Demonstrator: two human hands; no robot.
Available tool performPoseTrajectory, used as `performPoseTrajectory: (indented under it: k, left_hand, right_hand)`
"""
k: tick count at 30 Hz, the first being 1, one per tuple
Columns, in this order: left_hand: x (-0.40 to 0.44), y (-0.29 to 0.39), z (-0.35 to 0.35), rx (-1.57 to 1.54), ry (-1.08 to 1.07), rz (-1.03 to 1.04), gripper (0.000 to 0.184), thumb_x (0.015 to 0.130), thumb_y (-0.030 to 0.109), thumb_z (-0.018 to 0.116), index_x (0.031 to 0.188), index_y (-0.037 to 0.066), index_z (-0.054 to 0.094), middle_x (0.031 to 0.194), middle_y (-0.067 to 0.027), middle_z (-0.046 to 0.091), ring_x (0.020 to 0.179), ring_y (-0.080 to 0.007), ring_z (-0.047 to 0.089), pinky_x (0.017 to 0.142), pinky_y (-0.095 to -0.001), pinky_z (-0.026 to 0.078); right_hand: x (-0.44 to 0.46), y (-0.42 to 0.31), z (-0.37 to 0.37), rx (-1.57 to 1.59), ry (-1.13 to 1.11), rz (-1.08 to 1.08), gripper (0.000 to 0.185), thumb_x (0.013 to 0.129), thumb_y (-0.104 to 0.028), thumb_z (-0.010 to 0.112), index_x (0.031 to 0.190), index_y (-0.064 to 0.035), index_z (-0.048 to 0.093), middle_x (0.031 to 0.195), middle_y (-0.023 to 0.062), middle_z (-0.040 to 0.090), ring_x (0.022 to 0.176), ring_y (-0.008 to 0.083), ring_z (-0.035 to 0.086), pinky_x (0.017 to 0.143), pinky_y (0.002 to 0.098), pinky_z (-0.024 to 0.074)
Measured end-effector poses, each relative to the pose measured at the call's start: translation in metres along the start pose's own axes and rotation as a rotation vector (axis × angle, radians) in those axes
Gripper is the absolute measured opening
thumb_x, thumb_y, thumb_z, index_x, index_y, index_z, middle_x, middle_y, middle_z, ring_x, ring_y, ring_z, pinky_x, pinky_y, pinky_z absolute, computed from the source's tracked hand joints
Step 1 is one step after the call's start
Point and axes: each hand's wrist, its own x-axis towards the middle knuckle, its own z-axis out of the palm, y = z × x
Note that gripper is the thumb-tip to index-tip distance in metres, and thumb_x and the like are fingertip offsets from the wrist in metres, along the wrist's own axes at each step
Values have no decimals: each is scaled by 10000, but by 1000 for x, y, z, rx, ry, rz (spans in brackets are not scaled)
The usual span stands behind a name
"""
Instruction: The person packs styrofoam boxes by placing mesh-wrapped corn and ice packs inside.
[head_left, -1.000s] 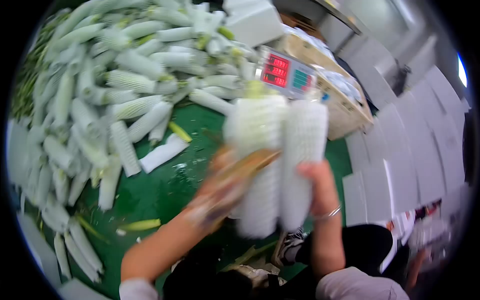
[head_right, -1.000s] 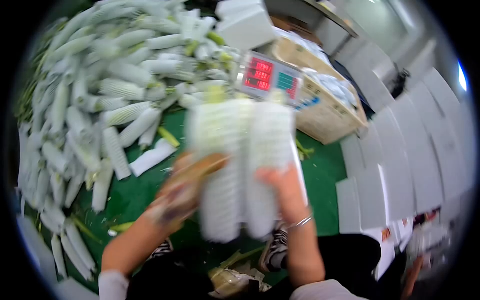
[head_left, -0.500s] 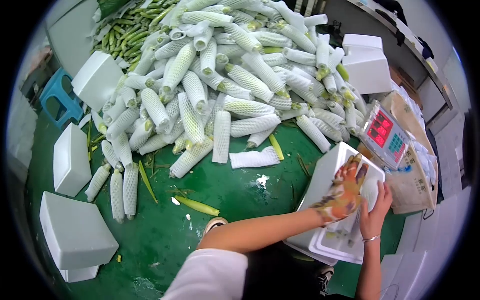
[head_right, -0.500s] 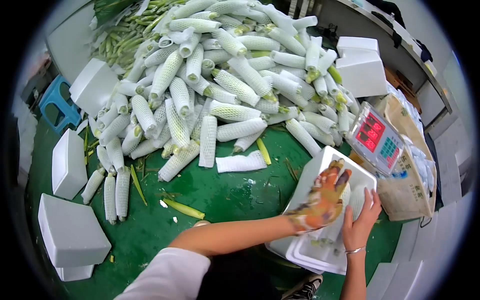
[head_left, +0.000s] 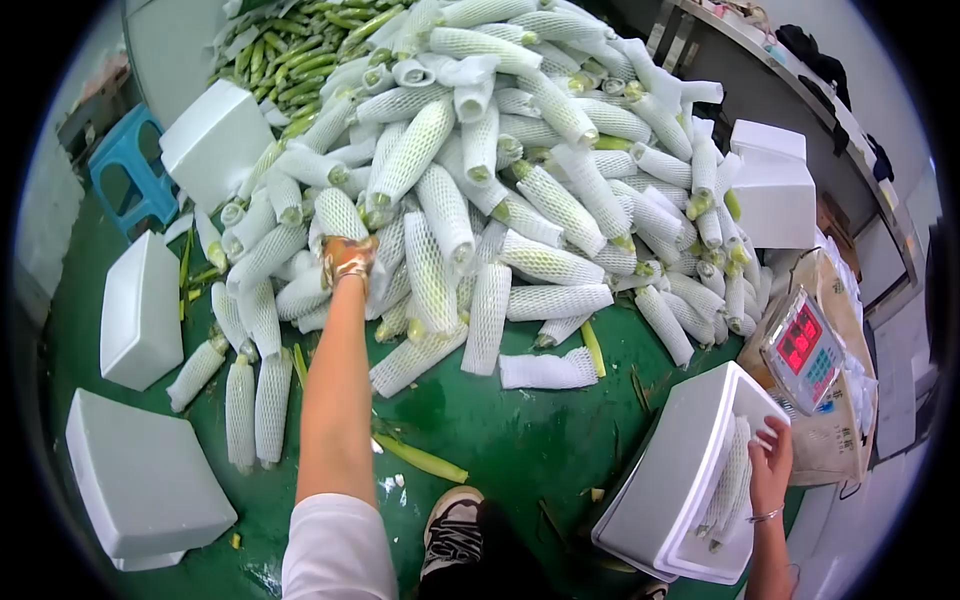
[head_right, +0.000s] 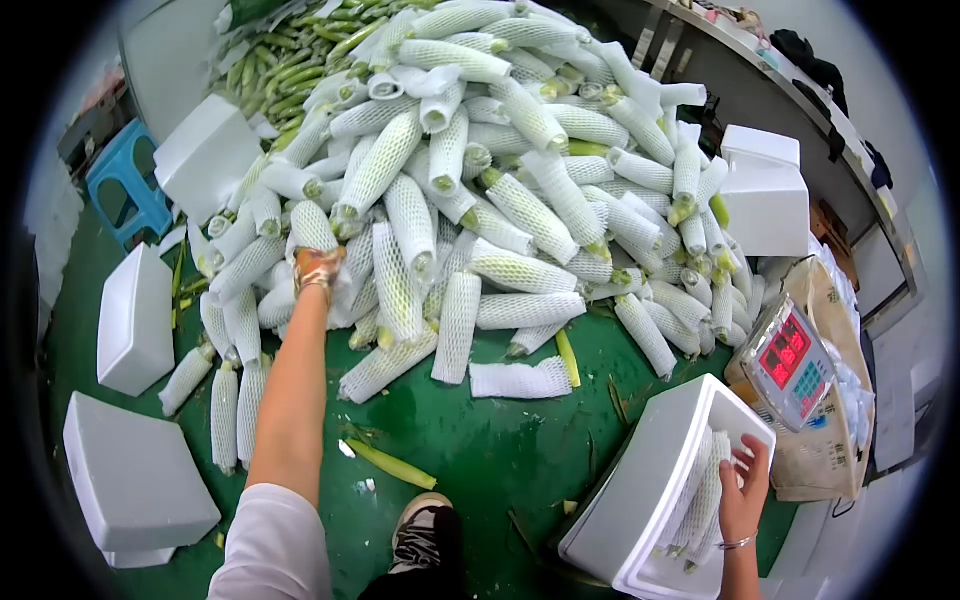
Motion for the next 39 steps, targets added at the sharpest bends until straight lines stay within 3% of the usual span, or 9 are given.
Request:
performPoseTrajectory:
  k: [4, 7, 11, 15, 17, 31, 34, 36, 39]
  left_hand:
    - [-169, -3, -75, -1123, -199, 91, 503, 727, 221, 705, 1066, -72, 478, 800, -123, 599, 669, -236, 592, 560, -358, 498]
    - [-325, -12, -121, -789, -396, 522, 679, 789, 206, 659, 1342, -5, 327, 1278, -137, 515, 1163, -275, 507, 965, -371, 421]
    - [-362, -11, -141, -834, -558, 921, 746, 816, 290, 634, 1415, 56, 257, 1324, -146, 479, 1152, -284, 504, 1017, -389, 361]
    - [-184, -63, -117, 143, -399, 562, 521, 917, 355, 424, 1344, 58, 385, 1279, -162, 488, 1129, -278, 484, 988, -404, 377]
    - [-77, -115, -51, 129, 441, 737, 689, 775, 391, 618, 1306, -2, 423, 1209, -234, 505, 1058, -358, 512, 948, -428, 396]
    - [-139, -115, -42, -918, -786, 89, 428, 778, 139, 642, 1145, -15, 484, 1097, -225, 589, 958, -351, 621, 822, -447, 508]
    - [-250, -188, -86, -816, -833, -97, 636, 705, 78, 718, 1245, -10, 392, 1209, -231, 517, 958, -367, 606, 895, -475, 481]
    - [-366, -358, 43, -712, -69, 85, 685, 627, 165, 773, 1211, -28, 470, 1089, -159, 577, 867, -264, 605, 712, -372, 500]
    - [-330, -225, -92, -156, -481, -132, 771, 611, 297, 749, 1233, -51, 454, 1097, -240, 531, 979, -370, 543, 829, -435, 461]
  right_hand:
    - [-40, -105, 55, 203, -262, -178, 445, 749, -4, 586, 1182, -18, 484, 1068, 99, 582, 976, 180, 540, 880, 321, 427]
    - [-73, -135, 145, 402, -667, -106, 747, 725, -93, 738, 1342, -56, 319, 1268, 145, 488, 1091, 225, 518, 917, 358, 427]
    - [-96, -109, 223, 896, -612, 489, 575, 716, -58, 718, 1201, 6, 415, 1049, 158, 583, 953, 254, 596, 861, 383, 487]
    - [-88, -101, 229, 795, -543, 619, 402, 720, -30, 659, 1083, 8, 490, 921, 120, 604, 818, 230, 620, 727, 370, 526]
    - [-83, -91, 239, 669, -624, 592, 367, 730, -52, 641, 1063, 21, 505, 896, 120, 602, 805, 245, 620, 715, 391, 529]
    - [-106, -47, 282, 581, -821, 728, 509, 724, -164, 717, 1140, 27, 494, 1025, 131, 605, 880, 230, 606, 764, 367, 504]
    - [-108, -11, 313, 402, -786, 640, 620, 676, -228, 759, 1138, 62, 466, 1037, 166, 596, 904, 243, 602, 788, 361, 499]
    - [-108, -10, 324, 246, -765, 486, 743, 629, -289, 791, 1150, 92, 423, 1058, 203, 581, 934, 260, 595, 806, 357, 494]
    - [-108, -21, 334, 136, -774, 370, 778, 630, -303, 787, 1167, 97, 390, 1076, 212, 569, 969, 268, 583, 820, 364, 486]
